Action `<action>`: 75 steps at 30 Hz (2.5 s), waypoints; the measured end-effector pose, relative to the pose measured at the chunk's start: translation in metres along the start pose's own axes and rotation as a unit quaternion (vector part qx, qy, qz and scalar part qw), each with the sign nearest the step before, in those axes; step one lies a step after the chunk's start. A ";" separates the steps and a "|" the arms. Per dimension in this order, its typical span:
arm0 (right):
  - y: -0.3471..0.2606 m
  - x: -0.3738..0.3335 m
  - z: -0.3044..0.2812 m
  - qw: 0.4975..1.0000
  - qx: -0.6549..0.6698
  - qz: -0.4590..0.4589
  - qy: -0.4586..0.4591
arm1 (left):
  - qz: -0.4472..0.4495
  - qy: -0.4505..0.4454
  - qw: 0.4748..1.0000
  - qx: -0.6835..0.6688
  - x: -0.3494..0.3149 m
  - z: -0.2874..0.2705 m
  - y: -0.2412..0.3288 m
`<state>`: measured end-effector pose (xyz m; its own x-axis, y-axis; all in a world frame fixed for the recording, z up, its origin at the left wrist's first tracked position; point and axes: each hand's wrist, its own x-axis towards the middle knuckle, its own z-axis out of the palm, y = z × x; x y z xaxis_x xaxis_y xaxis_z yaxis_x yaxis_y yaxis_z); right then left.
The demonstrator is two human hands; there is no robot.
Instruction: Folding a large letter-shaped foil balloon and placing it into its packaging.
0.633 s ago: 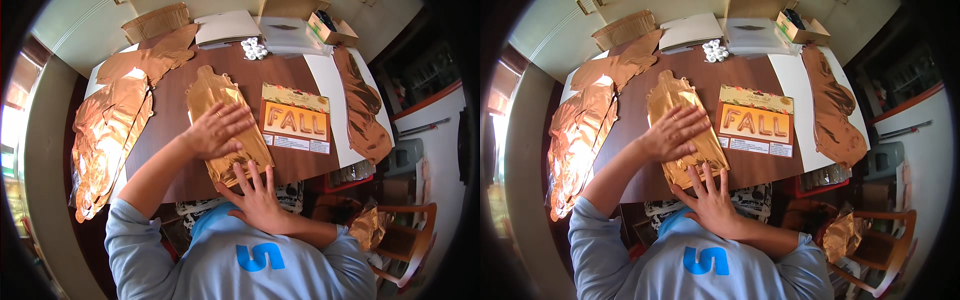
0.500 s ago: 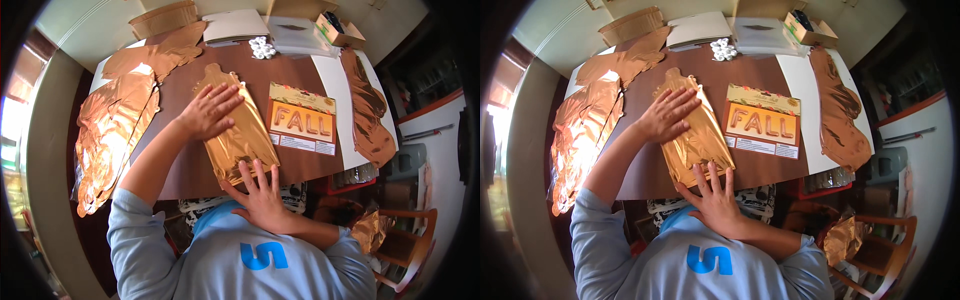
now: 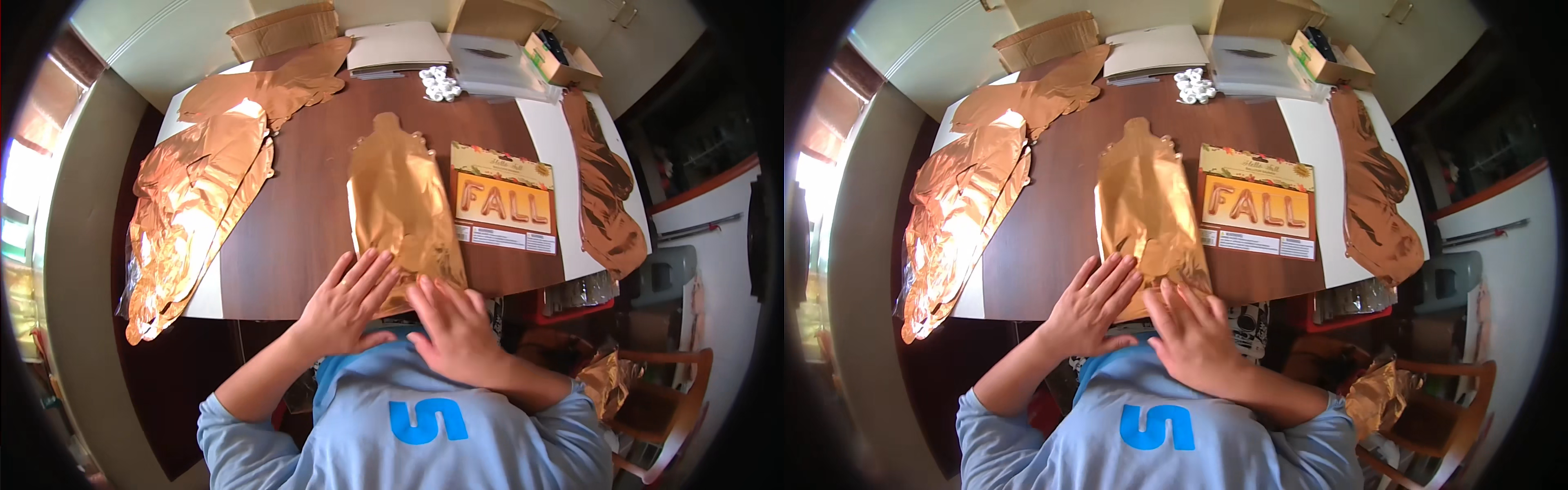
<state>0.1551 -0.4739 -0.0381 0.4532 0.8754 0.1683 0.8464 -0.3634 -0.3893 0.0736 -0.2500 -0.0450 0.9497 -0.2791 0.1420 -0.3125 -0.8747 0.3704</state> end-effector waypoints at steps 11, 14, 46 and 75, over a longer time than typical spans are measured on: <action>0.083 -0.008 -0.056 0.991 -0.115 0.052 -0.053 | -0.060 0.163 0.969 0.178 -0.037 0.041 0.009; 0.080 -0.039 -0.043 0.984 -0.169 -0.014 0.056 | -0.094 0.232 0.957 0.148 -0.036 0.034 0.012; 0.022 -0.047 0.023 0.613 0.688 0.368 0.124 | -0.036 0.078 0.996 -0.024 -0.025 0.010 0.033; 0.066 0.015 -0.039 0.736 0.655 0.173 0.003 | -0.249 0.216 0.715 -0.617 -0.023 0.015 0.040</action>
<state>0.2284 -0.4972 -0.0260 0.5829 0.7999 -0.1425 -0.3127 0.0589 -0.9480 0.0398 -0.2851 -0.0475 0.9376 0.3271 -0.1183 0.0289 0.2658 0.9636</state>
